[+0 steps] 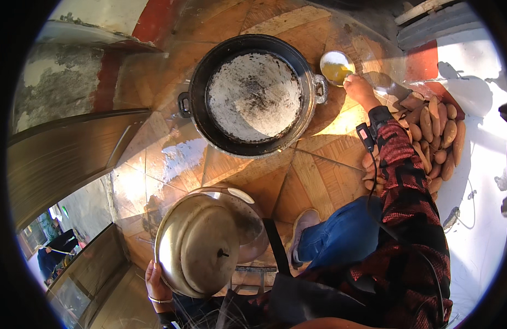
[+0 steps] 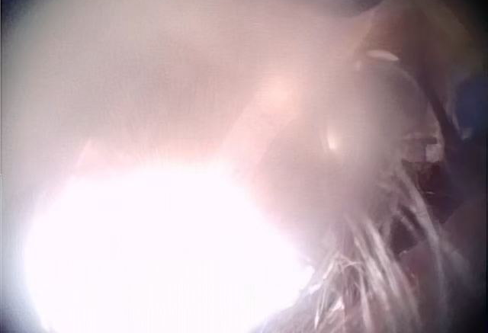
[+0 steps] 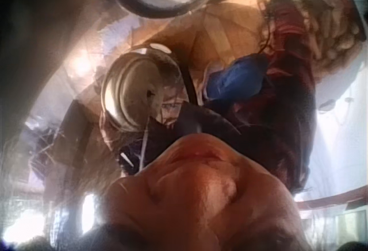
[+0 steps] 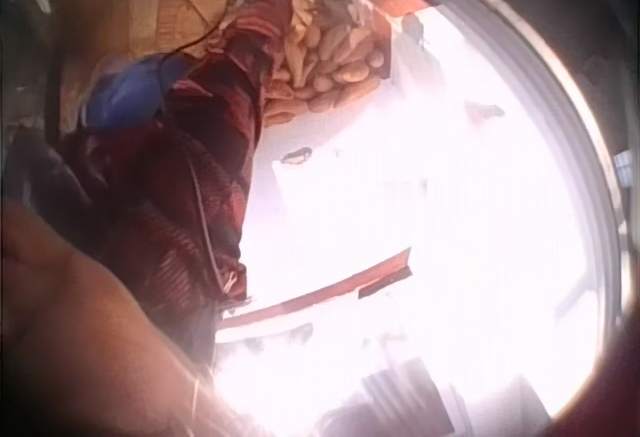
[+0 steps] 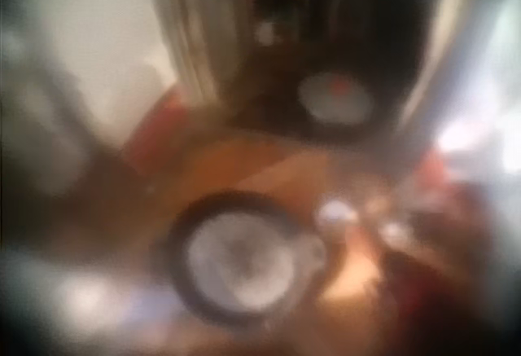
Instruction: The person scrubs a metal pot lid with a steel wool pad while sitting on the floor. They rinse the lid at the sink and then continue scrubbing it on the floor.
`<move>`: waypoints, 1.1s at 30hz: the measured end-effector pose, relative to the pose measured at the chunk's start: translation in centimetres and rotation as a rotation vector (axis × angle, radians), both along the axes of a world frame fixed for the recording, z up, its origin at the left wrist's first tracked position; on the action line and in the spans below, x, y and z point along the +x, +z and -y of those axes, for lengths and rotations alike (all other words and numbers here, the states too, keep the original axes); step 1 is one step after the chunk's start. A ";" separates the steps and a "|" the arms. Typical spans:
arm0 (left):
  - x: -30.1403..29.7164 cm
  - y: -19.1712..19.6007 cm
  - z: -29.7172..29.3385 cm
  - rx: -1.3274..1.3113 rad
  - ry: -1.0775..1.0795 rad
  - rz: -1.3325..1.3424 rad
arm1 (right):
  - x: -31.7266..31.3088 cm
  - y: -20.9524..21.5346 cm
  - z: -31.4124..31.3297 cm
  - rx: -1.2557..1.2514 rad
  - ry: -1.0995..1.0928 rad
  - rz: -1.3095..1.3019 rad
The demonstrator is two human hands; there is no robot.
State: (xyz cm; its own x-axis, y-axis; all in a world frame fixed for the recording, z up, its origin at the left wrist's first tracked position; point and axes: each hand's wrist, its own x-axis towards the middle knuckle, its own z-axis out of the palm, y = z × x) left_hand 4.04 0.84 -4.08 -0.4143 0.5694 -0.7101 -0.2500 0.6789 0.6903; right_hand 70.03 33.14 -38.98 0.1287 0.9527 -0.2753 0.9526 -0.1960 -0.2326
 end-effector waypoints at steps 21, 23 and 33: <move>-8.1 -2.5 -1.4 0.068 -0.229 0.187 | -6.8 0.3 20.3 0.090 -1.343 -1.099; -8.7 -2.6 -1.0 0.093 -0.205 0.160 | -8.3 2.9 22.7 0.082 -1.317 -1.062; -11.5 -1.5 4.1 0.398 -0.238 0.257 | -18.4 18.9 32.9 0.069 -0.955 -0.923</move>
